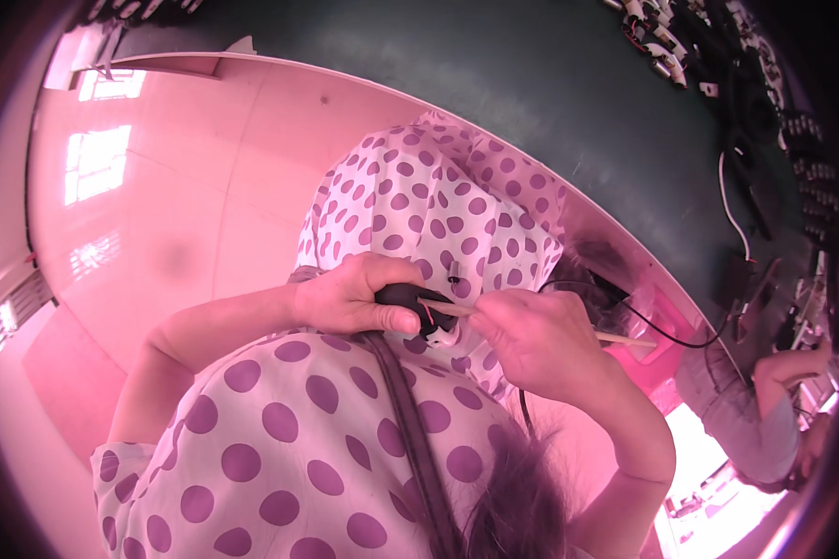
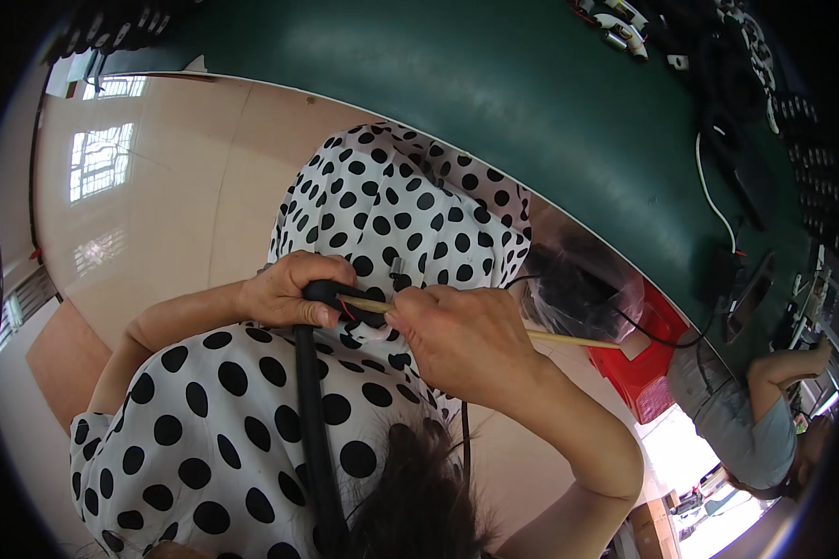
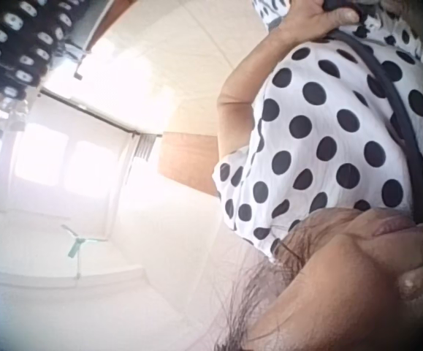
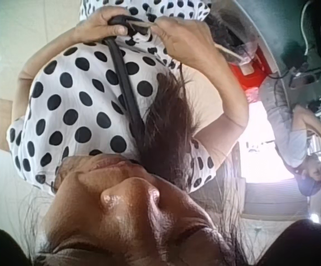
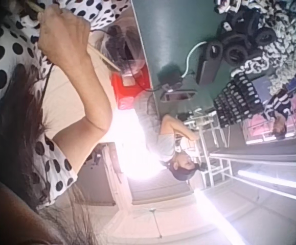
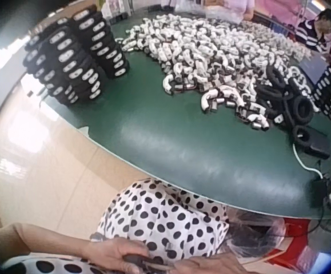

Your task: Assembling small plastic and rubber components for electronic headsets at a factory workbench.

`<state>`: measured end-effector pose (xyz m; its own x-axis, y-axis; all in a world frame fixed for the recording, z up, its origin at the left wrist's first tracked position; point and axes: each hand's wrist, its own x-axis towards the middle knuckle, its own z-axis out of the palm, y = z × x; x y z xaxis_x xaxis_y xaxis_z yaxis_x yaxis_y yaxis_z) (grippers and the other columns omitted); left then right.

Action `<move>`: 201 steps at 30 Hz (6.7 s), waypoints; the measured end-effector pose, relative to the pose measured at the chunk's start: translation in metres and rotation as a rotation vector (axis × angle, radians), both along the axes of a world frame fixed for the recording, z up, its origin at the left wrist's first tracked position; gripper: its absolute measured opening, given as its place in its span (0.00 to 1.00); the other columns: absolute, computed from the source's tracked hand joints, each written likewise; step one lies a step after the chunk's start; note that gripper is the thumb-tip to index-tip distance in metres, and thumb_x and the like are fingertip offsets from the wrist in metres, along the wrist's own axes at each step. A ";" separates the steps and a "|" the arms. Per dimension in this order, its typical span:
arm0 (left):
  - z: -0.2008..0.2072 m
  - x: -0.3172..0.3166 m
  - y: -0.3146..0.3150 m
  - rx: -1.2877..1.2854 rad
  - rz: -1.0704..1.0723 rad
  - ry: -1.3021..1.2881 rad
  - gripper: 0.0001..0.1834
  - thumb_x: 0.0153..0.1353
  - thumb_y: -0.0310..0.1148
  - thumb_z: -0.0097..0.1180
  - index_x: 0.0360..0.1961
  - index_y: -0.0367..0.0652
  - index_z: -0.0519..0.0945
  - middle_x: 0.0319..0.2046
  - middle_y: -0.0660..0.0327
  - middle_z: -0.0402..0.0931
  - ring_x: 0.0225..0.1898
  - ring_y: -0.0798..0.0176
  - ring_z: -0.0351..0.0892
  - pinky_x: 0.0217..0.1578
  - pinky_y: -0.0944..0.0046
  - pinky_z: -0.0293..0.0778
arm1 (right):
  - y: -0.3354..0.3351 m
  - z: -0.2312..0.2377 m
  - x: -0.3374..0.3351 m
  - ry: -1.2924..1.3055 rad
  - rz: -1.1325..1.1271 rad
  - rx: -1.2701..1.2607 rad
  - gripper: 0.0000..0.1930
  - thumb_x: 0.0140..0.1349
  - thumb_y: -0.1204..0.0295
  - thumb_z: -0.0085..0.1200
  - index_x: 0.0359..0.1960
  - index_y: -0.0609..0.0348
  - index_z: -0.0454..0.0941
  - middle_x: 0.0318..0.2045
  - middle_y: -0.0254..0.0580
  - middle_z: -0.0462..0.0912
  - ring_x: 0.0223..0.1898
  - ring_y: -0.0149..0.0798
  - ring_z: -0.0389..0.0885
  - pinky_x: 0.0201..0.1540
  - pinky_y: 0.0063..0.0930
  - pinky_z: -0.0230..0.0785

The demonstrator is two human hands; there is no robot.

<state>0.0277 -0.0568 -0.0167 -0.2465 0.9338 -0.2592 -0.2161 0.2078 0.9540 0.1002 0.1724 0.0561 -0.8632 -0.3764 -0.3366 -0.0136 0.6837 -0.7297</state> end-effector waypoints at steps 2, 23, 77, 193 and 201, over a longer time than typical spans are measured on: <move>0.001 0.000 0.000 0.005 -0.007 -0.019 0.25 0.54 0.49 0.54 0.36 0.34 0.71 0.26 0.59 0.69 0.29 0.65 0.69 0.32 0.67 0.65 | 0.000 -0.001 0.001 0.004 0.002 0.000 0.10 0.56 0.66 0.47 0.22 0.58 0.69 0.16 0.44 0.75 0.17 0.49 0.74 0.19 0.40 0.64; 0.013 -0.003 0.001 0.084 -0.005 0.047 0.22 0.60 0.46 0.44 0.38 0.33 0.70 0.28 0.54 0.71 0.28 0.57 0.73 0.30 0.65 0.69 | -0.002 0.002 -0.004 -0.059 0.060 0.029 0.09 0.55 0.67 0.47 0.23 0.59 0.71 0.16 0.47 0.75 0.19 0.50 0.75 0.21 0.42 0.66; 0.010 -0.002 0.033 -0.215 -0.229 0.269 0.23 0.51 0.55 0.55 0.29 0.43 0.78 0.17 0.54 0.71 0.22 0.55 0.75 0.25 0.60 0.69 | 0.007 -0.008 -0.001 -0.115 0.162 0.032 0.05 0.50 0.74 0.46 0.27 0.62 0.70 0.17 0.52 0.75 0.23 0.55 0.76 0.24 0.46 0.65; 0.021 -0.060 0.044 0.028 0.026 0.067 0.24 0.34 0.46 0.68 0.18 0.37 0.71 0.15 0.61 0.66 0.24 0.59 0.67 0.39 0.59 0.67 | 0.028 0.005 -0.051 -0.048 0.033 -0.070 0.07 0.52 0.71 0.47 0.22 0.60 0.75 0.14 0.45 0.75 0.20 0.48 0.76 0.26 0.39 0.68; 0.023 -0.054 0.044 -0.001 0.139 -0.029 0.24 0.33 0.47 0.67 0.18 0.37 0.72 0.16 0.63 0.68 0.23 0.62 0.69 0.40 0.59 0.68 | 0.028 -0.009 -0.042 -0.318 -0.154 -0.319 0.13 0.58 0.64 0.47 0.22 0.58 0.74 0.12 0.46 0.71 0.18 0.49 0.72 0.23 0.39 0.62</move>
<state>-0.0263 -0.0132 0.0060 -0.3659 0.8910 -0.2688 -0.2704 0.1746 0.9468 0.0584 0.2004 0.0469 -0.7901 -0.3793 -0.4816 0.3284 0.4015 -0.8549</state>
